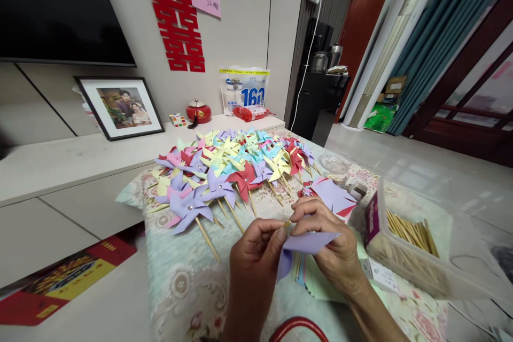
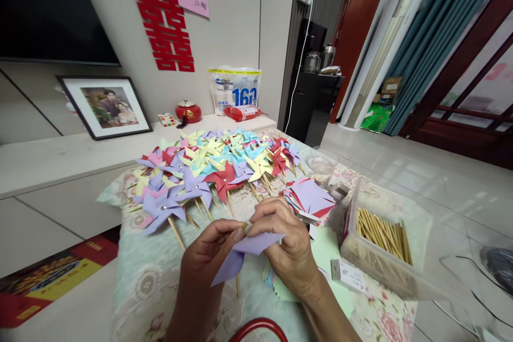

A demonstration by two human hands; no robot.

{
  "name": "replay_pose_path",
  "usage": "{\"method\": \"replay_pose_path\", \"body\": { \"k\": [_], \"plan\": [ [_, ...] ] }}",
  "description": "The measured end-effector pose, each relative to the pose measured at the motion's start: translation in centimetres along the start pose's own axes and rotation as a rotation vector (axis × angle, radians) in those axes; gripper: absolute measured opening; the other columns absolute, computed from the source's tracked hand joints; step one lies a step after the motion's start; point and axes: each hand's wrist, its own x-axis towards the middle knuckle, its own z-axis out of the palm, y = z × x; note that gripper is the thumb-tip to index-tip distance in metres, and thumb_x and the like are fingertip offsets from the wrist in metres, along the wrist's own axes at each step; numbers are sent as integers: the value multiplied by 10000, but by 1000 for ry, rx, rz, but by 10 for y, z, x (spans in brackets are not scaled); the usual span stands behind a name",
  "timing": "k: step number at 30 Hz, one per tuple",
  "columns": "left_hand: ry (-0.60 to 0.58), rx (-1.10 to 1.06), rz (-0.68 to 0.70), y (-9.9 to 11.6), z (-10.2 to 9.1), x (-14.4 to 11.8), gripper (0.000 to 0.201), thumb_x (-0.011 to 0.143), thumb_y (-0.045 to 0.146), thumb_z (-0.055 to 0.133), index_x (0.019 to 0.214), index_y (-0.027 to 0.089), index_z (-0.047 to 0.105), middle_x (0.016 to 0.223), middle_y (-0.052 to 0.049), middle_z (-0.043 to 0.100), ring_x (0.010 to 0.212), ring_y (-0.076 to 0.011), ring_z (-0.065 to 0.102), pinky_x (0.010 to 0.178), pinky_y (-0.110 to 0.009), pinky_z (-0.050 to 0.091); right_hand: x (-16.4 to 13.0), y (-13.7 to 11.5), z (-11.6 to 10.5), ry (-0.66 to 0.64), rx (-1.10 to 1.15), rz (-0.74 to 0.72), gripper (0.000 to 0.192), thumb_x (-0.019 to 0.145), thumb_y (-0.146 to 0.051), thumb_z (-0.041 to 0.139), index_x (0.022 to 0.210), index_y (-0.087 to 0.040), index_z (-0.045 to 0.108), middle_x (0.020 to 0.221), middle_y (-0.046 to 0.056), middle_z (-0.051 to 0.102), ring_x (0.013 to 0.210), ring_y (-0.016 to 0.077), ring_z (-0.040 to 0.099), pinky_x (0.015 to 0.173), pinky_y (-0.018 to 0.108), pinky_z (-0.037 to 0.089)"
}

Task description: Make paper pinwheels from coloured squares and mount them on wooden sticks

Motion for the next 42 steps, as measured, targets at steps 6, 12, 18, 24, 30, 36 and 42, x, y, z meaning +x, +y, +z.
{"method": "replay_pose_path", "body": {
  "k": [6, 12, 18, 24, 30, 36, 42],
  "plan": [
    [-24, 105, 114, 3, 1, -2, 130, 794, 305, 752, 788, 175, 747, 690, 0, 664, 641, -112, 603, 594, -187, 452, -2, -1, 0, 3, 30, 20, 265, 837, 37, 585, 897, -207, 670, 895, 32, 639, 901, 188, 599, 806, 357, 485],
    [-56, 208, 177, 1, -3, -2, 157, 818, 335, 726, 811, 179, 735, 715, -17, 655, 638, -130, 592, 583, -211, 456, -2, 1, 1, 11, 32, 27, 264, 856, 25, 563, 909, -211, 669, 878, 31, 647, 873, 190, 612, 799, 369, 486],
    [-44, 323, 260, -1, -8, 0, 135, 838, 320, 701, 811, 190, 726, 722, -18, 653, 642, -141, 588, 592, -230, 469, -3, 0, 2, 8, 43, 41, 250, 857, 15, 567, 913, -208, 665, 887, 31, 645, 872, 188, 613, 801, 367, 486],
    [-35, 382, 377, -2, -7, -1, 38, 840, 222, 687, 838, 208, 722, 747, -3, 654, 668, -139, 602, 596, -228, 463, -5, -2, 4, 32, 14, 40, 253, 856, 13, 552, 926, -202, 667, 871, 37, 648, 858, 192, 615, 781, 368, 486],
    [6, 456, 528, 0, -5, -3, 122, 833, 126, 677, 878, 234, 711, 758, 25, 647, 649, -111, 573, 562, -213, 418, -6, -4, 9, 77, -37, 1, 249, 856, 11, 550, 941, -195, 662, 861, 44, 648, 840, 201, 609, 775, 393, 472],
    [17, 521, 638, -1, -6, -4, 215, 819, 66, 671, 932, 247, 695, 817, 27, 645, 699, -109, 580, 578, -211, 414, -5, -7, 13, 105, -70, -15, 242, 852, 5, 528, 925, -188, 655, 842, 46, 647, 820, 205, 600, 766, 409, 458],
    [12, 559, 673, 0, -6, -6, 202, 835, 69, 655, 931, 245, 685, 813, 29, 640, 716, -107, 590, 593, -203, 430, -5, -5, 13, 107, -50, -4, 246, 844, 7, 530, 920, -195, 649, 839, 38, 646, 814, 203, 605, 783, 419, 454]
  ]
}}
